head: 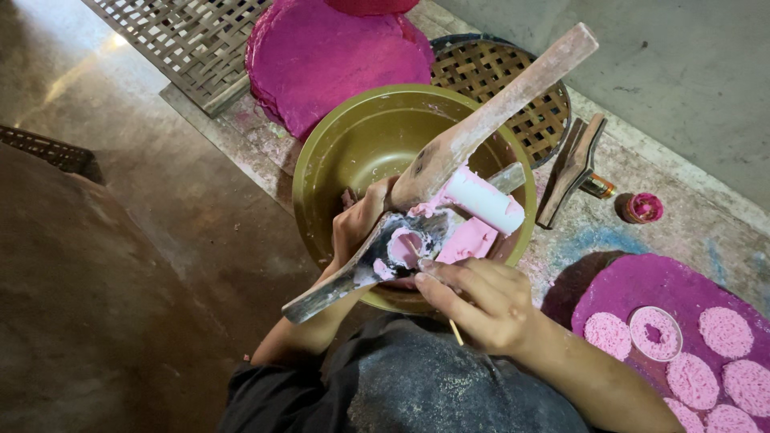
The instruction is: The person scoops pink paste from a large bowl into a wooden hand press, squeezes the press to extrude a molded disc, and places the disc onto a round tray, repeating the cycle to fill the tray with pressed paste discs.
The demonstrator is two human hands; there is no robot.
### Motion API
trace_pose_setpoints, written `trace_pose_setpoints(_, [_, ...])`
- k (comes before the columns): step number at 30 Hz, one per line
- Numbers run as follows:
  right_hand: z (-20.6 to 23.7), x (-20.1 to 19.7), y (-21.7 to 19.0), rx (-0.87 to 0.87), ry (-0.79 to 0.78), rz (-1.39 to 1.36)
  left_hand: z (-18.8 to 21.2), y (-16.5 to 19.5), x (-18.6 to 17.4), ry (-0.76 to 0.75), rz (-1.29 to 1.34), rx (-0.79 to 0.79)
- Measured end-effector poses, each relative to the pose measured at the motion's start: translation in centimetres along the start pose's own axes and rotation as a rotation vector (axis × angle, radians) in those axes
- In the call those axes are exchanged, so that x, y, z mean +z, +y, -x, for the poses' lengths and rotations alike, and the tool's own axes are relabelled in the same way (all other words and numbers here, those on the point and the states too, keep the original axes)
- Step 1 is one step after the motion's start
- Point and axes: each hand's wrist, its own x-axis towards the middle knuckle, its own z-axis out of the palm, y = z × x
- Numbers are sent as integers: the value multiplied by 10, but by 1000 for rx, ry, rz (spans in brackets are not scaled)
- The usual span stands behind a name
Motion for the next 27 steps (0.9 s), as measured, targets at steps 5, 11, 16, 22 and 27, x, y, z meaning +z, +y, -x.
trace_pose_setpoints(5, [0,-2,-2,4,-40,19,-2,0,0,-9,-17,15])
trace_pose_setpoints(11, [3,0,-1,72,-52,-23,0,-5,6,-9,-25,-28])
trace_pose_setpoints(16, [7,3,2,101,2,-70,1,-7,8,-35,5,-53])
trace_pose_setpoints(22, [7,9,-2,80,-44,50,1,-9,9,14,-13,-22])
trace_pose_setpoints(27, [4,10,-3,57,-16,76,3,-13,11,-15,-63,-17])
